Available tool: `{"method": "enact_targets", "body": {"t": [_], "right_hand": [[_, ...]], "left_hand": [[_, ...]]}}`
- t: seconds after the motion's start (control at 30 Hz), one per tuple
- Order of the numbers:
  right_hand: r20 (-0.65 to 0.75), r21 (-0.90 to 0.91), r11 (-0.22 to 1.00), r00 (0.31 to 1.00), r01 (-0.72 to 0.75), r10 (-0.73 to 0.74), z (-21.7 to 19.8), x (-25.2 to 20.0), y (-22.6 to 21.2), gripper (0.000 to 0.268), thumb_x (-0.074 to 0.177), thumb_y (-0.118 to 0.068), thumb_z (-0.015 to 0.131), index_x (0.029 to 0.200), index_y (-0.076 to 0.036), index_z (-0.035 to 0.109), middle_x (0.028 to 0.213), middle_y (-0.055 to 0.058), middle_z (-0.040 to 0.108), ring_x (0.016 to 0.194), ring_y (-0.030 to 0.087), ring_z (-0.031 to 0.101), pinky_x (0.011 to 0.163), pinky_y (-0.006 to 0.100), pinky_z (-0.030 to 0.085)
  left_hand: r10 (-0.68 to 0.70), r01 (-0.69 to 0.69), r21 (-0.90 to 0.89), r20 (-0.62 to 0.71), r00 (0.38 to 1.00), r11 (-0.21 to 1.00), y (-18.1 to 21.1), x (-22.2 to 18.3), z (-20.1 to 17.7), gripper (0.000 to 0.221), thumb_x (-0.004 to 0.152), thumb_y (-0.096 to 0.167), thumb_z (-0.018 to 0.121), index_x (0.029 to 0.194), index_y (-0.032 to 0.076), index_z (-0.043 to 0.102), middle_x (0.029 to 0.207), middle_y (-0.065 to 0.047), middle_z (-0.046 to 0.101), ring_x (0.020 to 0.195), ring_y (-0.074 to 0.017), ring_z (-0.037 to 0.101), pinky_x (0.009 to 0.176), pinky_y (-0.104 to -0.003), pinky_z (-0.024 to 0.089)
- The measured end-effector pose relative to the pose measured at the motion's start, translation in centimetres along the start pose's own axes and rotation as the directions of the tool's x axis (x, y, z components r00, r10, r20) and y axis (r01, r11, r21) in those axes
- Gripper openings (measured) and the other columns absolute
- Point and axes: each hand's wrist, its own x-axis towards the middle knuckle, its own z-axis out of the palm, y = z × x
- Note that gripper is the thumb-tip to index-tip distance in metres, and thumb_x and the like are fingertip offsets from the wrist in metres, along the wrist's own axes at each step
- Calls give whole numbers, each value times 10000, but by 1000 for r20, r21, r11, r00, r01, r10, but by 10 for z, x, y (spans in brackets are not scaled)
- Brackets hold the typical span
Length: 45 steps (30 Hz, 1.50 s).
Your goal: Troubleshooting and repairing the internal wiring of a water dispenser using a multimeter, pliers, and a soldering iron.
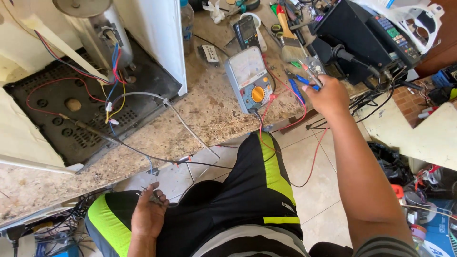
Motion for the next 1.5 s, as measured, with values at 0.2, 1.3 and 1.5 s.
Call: {"method": "enact_targets", "body": {"t": [0.2,1.3,1.5], "right_hand": [[241,172,985,970,-22,-20,-54,-52,-21,415,1040,-481,584,1073,-82,693,795,84,564,687,232,491,608,385,325],[304,843,454,442,288,-844,51,-256,-116,128,928,-209,765,905,-84,749,570,-33,576,481,70,431,466,254,400],[177,871,346,435,349,-883,53,-258,-112,184,955,-221,741,951,-37,733,626,13,590,488,101,458,462,277,404]], "left_hand": [[2,-1,24,-42,999,1000,2,-5,6,316,1000,356,603,1174,93,628,832,-24,530,759,-146,521,723,-292,434],[448,-481,-37,435,781,876,16,-127,81,189,996,173,683,1099,18,712,1059,-152,664,858,-246,646,751,-329,502],[441,-522,115,402,802,845,16,-128,79,197,986,154,671,1063,2,771,1009,-144,631,832,-237,598,772,-361,524]]}}
